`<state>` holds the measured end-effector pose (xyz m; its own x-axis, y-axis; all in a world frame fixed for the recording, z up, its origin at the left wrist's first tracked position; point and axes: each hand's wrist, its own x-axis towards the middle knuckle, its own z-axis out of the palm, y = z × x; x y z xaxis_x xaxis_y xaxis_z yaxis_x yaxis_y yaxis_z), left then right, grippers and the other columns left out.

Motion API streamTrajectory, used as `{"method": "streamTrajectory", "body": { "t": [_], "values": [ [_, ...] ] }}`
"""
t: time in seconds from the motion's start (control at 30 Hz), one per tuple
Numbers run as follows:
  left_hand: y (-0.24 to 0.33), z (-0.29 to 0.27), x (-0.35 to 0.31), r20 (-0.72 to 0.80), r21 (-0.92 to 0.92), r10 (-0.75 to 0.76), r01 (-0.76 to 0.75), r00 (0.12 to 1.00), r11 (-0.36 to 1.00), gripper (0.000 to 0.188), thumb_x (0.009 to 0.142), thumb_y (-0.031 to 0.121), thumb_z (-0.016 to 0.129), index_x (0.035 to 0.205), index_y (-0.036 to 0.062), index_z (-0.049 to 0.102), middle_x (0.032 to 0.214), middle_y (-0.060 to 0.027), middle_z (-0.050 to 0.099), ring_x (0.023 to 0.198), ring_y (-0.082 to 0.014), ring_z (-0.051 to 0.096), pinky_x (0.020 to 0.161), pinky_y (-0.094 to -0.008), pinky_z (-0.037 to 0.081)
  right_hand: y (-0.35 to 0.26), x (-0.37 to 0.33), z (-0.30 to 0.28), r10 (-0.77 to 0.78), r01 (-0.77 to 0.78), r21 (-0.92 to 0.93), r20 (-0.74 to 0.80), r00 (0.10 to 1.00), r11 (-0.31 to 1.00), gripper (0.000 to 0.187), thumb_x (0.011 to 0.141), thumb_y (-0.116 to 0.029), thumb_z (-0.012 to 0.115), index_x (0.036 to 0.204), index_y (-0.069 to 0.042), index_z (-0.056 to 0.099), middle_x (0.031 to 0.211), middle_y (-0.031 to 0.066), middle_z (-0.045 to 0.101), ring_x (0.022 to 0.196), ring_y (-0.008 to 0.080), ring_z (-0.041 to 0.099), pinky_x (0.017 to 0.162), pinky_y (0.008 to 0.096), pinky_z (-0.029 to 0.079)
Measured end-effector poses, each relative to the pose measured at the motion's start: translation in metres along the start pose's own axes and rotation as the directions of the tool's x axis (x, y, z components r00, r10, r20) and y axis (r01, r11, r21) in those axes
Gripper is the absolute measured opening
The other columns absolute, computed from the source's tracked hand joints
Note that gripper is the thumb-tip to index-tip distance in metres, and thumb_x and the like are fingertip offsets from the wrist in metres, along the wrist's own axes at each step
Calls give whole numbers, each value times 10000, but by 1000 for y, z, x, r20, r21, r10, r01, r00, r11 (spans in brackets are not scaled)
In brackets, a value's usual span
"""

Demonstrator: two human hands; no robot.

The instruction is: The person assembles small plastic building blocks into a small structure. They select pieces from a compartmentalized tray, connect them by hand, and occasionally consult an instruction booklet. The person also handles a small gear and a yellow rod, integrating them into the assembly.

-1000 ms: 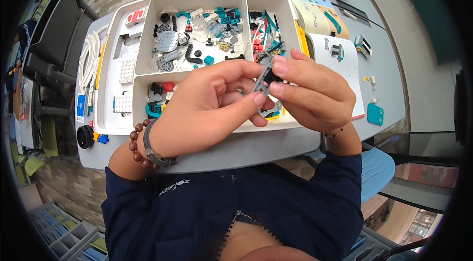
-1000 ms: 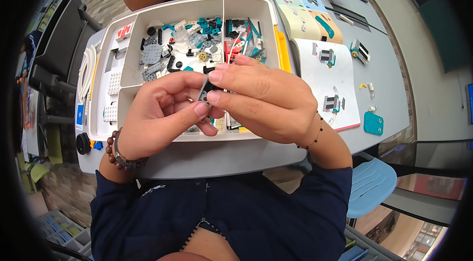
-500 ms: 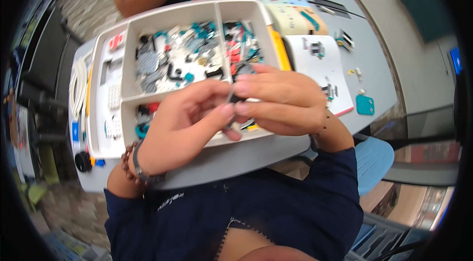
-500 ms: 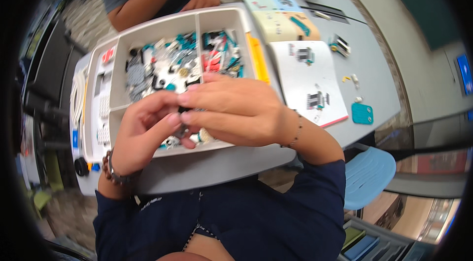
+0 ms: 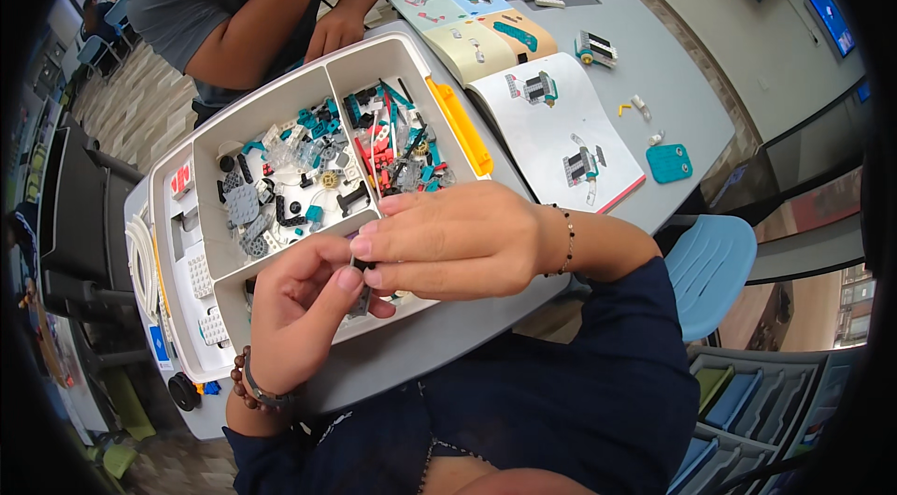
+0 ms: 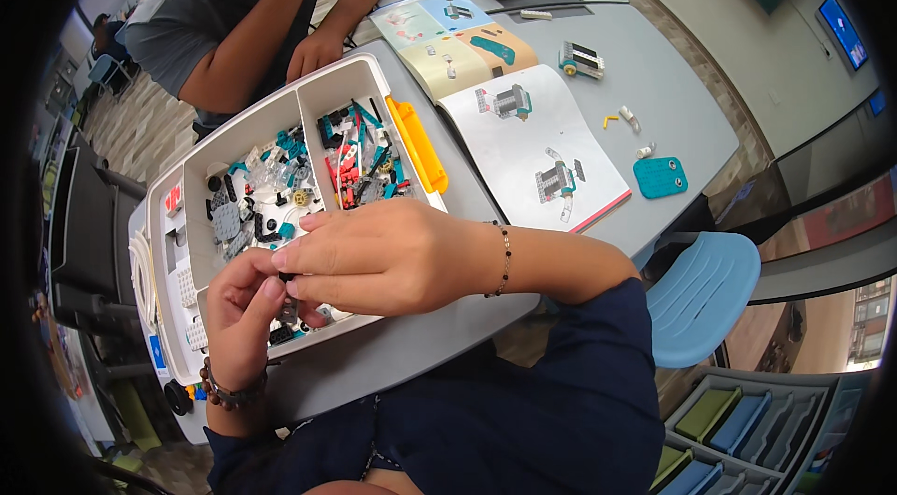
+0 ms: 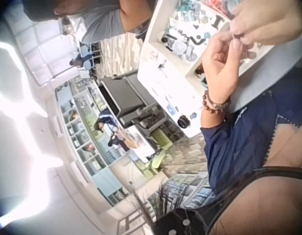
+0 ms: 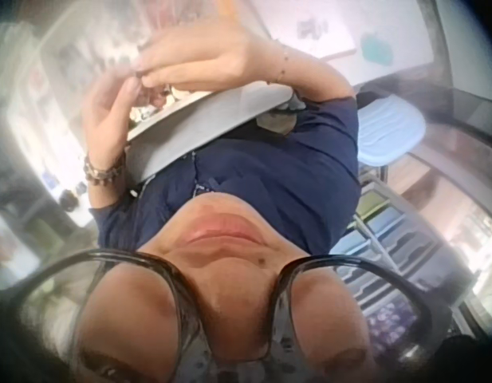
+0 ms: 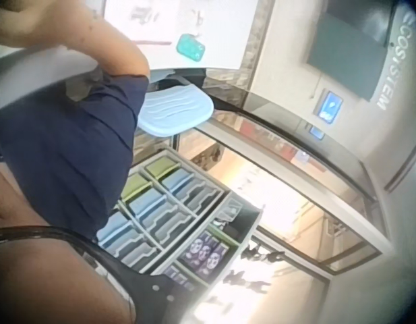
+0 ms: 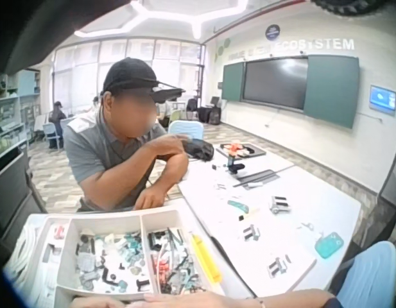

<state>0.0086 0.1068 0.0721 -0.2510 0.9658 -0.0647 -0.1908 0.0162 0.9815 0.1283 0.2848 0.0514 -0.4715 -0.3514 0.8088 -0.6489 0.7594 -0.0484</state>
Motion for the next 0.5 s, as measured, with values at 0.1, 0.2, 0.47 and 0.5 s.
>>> {"method": "streamTrajectory", "body": {
  "t": [0.1, 0.2, 0.47, 0.5],
  "values": [
    [0, -1, 0, -4, 8, -10, 10, 1000, 1000, 190, 900, 65, 476, 1041, -59, 507, 905, -107, 605, 785, -176, 624, 716, -282, 514, 0, 0, 0, -8, 8, -6, 1, 1000, 1000, 180, 779, -56, 594, 938, 14, 643, 1060, 189, 602, 936, 276, 622, 808, 388, 522],
    [1, -2, -2, 2, 27, -10, 10, 1000, 1000, 225, 892, 54, 486, 1084, -63, 496, 941, -120, 607, 805, -180, 623, 737, -284, 508, 0, 0, 1, -6, 6, -32, -5, 1000, 999, 181, 767, -43, 600, 935, 7, 646, 1064, 179, 603, 938, 274, 621, 819, 388, 517],
    [-1, 1, 0, -24, -21, 37, -37, 999, 999, 310, 845, -4, 498, 1147, -65, 469, 974, -118, 600, 826, -181, 626, 748, -280, 494, 1, 1, 6, 63, -62, -41, 34, 997, 997, 231, 681, -24, 652, 911, -12, 655, 1038, 114, 626, 927, 254, 623, 830, 392, 511],
    [-1, 1, 0, -11, -49, 42, -43, 999, 998, 315, 844, -15, 495, 1153, -69, 465, 991, -120, 594, 839, -181, 626, 753, -281, 494, 0, 2, 4, 69, -66, -53, 53, 996, 996, 240, 669, -16, 656, 909, -15, 658, 1037, 113, 627, 931, 253, 623, 834, 391, 509]
  ]
}}
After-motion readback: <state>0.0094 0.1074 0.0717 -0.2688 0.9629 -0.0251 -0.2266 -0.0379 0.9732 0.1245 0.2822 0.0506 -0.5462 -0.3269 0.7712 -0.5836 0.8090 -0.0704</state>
